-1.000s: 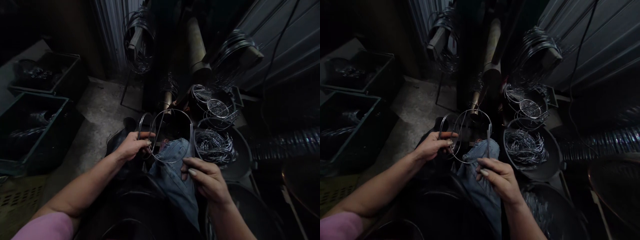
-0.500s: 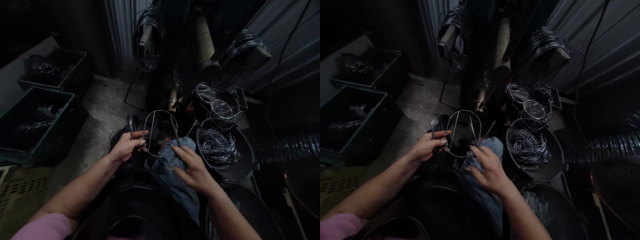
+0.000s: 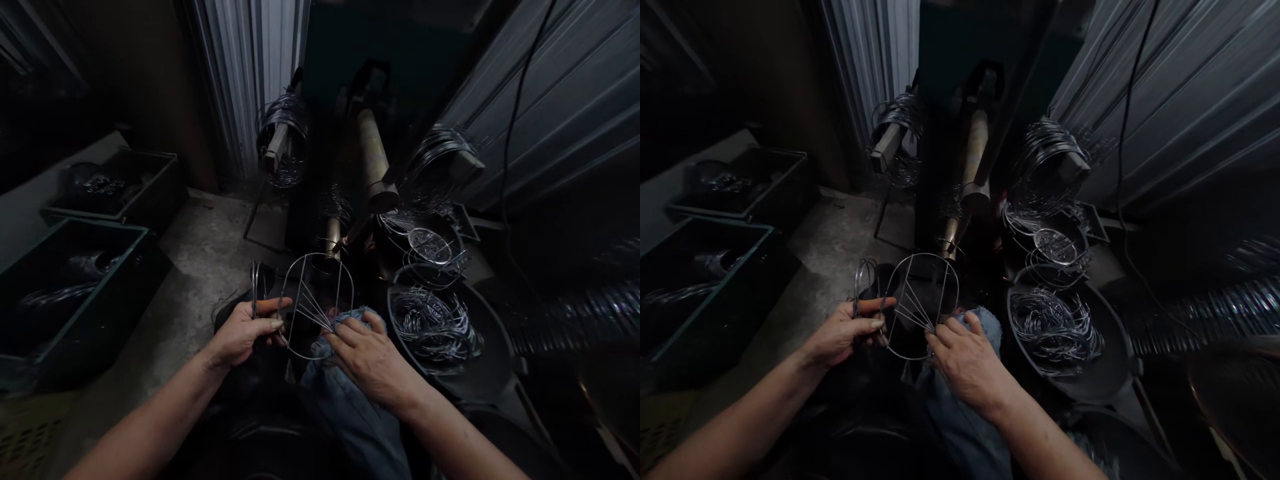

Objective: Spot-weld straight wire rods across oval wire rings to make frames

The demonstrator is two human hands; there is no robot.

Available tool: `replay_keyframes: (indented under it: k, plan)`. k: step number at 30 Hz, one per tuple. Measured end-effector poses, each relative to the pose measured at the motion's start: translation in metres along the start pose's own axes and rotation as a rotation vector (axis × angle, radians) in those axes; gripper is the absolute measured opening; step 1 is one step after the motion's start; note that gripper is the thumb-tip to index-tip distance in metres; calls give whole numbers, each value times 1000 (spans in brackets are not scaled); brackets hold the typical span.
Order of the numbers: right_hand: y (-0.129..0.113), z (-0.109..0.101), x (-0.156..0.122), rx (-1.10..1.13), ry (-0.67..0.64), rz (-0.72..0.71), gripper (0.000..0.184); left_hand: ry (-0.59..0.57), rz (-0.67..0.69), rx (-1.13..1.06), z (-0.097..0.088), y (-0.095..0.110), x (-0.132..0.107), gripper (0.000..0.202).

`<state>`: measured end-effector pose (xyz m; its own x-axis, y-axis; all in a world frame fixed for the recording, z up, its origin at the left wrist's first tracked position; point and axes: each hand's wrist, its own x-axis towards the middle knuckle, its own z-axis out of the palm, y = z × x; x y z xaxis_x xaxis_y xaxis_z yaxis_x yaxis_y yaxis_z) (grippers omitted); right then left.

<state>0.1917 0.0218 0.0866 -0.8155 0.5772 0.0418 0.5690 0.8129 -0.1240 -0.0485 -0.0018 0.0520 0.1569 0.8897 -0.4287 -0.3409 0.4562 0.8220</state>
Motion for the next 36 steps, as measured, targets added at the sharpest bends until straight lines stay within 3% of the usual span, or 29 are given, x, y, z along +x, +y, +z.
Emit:
replay_keyframes:
  k: [21,32,36]
  plan:
    - [32,-18,17,-61,-20,-43,30,5,9,-63,14,21,28,44]
    - [40,-26,20,3,-68,-69,33,-23,9,-130,22,27,24,37]
    - [35,-38,14,76,-33,-71,31,-20,-6,-192,21,24,23,38]
